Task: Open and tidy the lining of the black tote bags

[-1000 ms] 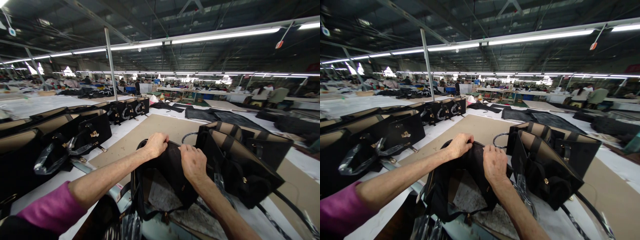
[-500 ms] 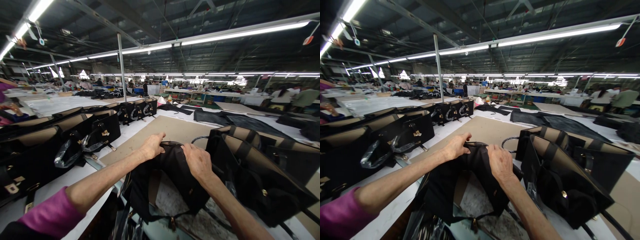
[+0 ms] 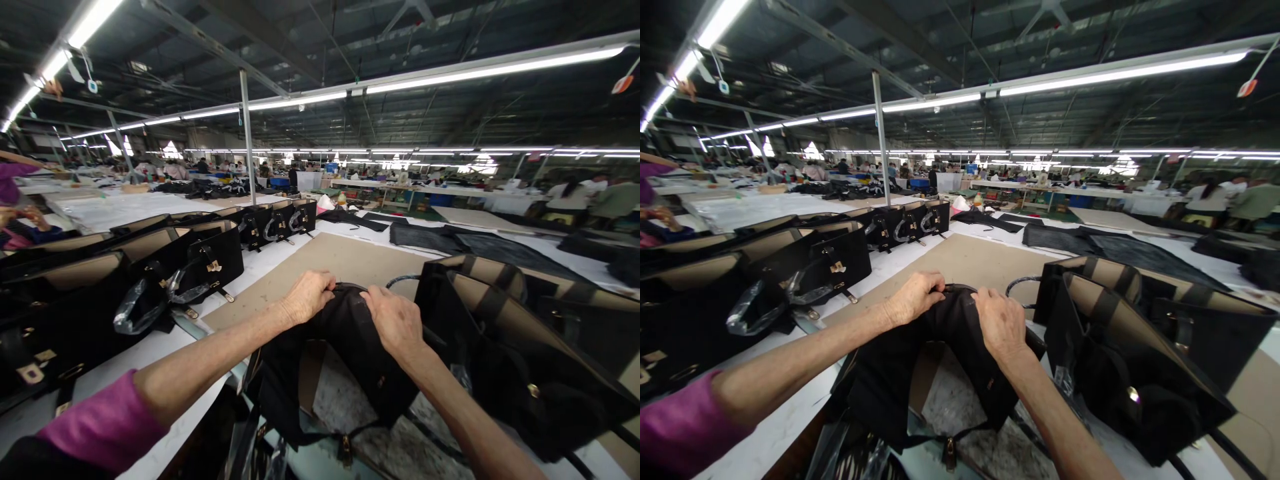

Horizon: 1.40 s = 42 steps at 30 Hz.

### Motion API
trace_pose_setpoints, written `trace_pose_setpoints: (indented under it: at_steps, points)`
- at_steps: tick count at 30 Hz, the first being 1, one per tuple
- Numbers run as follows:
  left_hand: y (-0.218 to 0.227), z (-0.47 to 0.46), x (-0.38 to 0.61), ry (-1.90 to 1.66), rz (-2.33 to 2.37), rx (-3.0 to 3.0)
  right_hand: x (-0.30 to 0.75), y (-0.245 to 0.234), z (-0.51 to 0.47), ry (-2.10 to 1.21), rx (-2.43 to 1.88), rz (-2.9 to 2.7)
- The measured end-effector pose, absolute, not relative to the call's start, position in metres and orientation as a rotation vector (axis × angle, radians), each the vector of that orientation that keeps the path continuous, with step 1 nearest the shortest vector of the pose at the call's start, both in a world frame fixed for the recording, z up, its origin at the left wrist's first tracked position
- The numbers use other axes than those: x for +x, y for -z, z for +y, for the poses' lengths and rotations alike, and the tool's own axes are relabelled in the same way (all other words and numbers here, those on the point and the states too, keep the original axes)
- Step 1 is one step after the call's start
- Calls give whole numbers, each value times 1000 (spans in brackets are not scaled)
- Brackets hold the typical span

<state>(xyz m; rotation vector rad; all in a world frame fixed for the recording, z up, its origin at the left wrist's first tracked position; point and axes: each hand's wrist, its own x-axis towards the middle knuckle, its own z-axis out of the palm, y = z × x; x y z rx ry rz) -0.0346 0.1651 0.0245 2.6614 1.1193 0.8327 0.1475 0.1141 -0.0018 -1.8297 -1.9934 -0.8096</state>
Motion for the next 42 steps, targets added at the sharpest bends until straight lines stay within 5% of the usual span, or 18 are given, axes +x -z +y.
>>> trace_pose_setpoints:
  at_steps: [27,42]
  points:
    - [-30,172,-25,-806,1459,2441,127,-14,137,580,-1809,-2159]
    - [-36,179,-21,-717,1471,2154,130,-31,154,177,-1635,-2391]
